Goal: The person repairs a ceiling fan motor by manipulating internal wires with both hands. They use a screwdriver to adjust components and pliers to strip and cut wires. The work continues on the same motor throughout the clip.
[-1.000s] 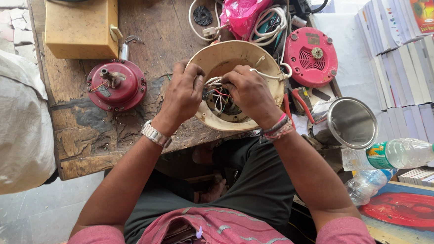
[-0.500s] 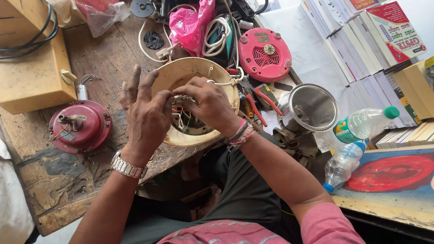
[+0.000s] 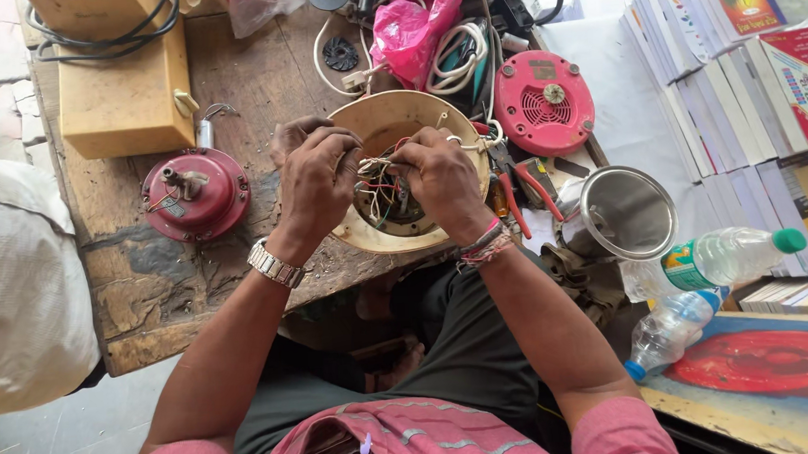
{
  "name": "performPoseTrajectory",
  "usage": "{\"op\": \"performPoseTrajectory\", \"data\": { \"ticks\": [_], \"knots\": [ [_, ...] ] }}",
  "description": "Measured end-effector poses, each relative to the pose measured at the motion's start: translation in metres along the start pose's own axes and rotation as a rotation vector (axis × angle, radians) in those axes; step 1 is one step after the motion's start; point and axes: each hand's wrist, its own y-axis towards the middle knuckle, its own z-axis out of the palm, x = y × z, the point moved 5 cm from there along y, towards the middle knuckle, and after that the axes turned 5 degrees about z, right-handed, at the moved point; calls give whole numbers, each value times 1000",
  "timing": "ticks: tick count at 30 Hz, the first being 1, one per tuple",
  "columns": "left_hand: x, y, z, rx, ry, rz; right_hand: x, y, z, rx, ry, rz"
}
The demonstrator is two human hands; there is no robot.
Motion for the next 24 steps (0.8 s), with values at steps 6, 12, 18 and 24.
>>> {"op": "performPoseTrajectory", "data": {
  "ticks": [6, 12, 18, 24],
  "knots": [
    [-6, 2, -5, -9, 89, 27, 16, 3, -7, 30, 41, -91],
    [-8, 6, -5, 40, 97, 9, 12, 8, 7, 54, 99, 25],
    [-18, 10, -6, -7, -128, -119, -11, -1, 10, 18, 357, 194],
    [-31, 17, 0, 52, -215, -116, -1, -2, 5, -38, 335, 101]
  ]
}}
